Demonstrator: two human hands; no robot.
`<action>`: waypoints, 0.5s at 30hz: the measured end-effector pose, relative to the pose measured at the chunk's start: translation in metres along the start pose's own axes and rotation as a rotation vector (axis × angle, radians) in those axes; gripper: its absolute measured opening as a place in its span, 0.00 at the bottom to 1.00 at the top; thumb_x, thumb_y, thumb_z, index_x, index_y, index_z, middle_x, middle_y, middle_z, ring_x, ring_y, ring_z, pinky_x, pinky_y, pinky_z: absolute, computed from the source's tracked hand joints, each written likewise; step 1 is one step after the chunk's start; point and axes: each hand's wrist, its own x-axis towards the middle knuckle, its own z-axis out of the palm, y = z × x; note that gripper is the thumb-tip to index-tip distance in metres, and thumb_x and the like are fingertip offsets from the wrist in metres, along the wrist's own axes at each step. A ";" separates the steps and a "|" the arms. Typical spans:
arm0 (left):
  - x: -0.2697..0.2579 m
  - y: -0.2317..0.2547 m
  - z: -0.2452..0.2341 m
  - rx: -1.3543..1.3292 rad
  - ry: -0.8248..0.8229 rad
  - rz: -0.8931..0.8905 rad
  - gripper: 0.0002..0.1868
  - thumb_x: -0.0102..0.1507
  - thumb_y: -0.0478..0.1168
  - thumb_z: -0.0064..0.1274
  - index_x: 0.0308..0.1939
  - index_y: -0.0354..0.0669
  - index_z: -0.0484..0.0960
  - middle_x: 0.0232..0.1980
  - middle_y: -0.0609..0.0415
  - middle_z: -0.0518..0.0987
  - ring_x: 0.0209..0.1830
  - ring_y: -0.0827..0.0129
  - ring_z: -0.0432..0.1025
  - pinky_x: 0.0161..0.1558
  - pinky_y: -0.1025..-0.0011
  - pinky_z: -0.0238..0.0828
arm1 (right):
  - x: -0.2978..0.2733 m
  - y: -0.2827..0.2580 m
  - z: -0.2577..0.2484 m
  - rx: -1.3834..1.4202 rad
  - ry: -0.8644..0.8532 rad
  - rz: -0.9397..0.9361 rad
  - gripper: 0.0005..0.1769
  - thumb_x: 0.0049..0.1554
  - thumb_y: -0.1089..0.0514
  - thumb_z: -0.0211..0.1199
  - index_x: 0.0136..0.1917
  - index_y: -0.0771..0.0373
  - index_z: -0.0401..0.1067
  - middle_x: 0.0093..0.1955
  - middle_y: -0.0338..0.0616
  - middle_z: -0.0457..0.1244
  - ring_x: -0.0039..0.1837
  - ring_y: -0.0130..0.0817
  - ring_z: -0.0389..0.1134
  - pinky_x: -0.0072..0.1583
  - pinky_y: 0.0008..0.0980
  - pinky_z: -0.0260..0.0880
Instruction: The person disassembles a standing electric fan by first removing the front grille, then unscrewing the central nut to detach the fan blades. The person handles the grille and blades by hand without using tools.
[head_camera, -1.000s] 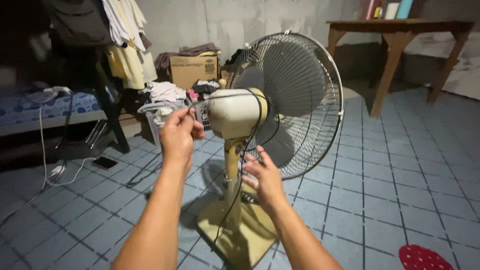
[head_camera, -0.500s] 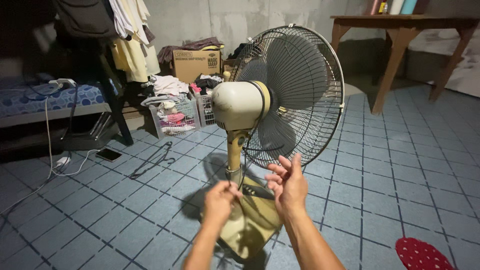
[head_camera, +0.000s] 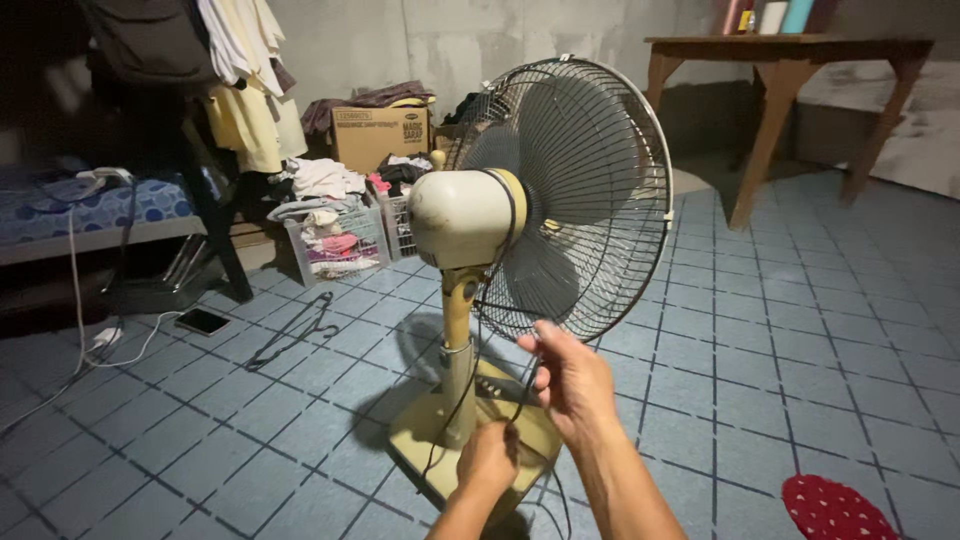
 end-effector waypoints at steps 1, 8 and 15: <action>0.003 -0.005 0.003 0.053 -0.046 -0.040 0.14 0.61 0.41 0.55 0.52 0.55 0.82 0.54 0.48 0.81 0.58 0.50 0.73 0.56 0.55 0.72 | 0.004 0.004 -0.004 -0.076 0.010 -0.027 0.20 0.57 0.54 0.65 0.59 0.67 0.73 0.41 0.46 0.71 0.25 0.22 0.60 0.25 0.24 0.55; 0.033 -0.041 -0.017 -0.137 -0.036 0.038 0.13 0.62 0.39 0.51 0.50 0.49 0.83 0.48 0.44 0.83 0.52 0.50 0.77 0.55 0.58 0.73 | 0.029 0.059 -0.026 -0.776 0.112 -0.151 0.23 0.59 0.59 0.61 0.68 0.60 0.73 0.33 0.46 0.69 0.26 0.30 0.65 0.29 0.33 0.65; 0.077 -0.024 -0.094 -0.634 0.437 0.145 0.09 0.59 0.36 0.53 0.37 0.37 0.87 0.32 0.43 0.86 0.35 0.50 0.80 0.41 0.58 0.76 | 0.059 0.113 -0.034 -1.013 0.152 -0.071 0.24 0.59 0.58 0.61 0.69 0.45 0.73 0.37 0.45 0.73 0.30 0.30 0.67 0.36 0.36 0.69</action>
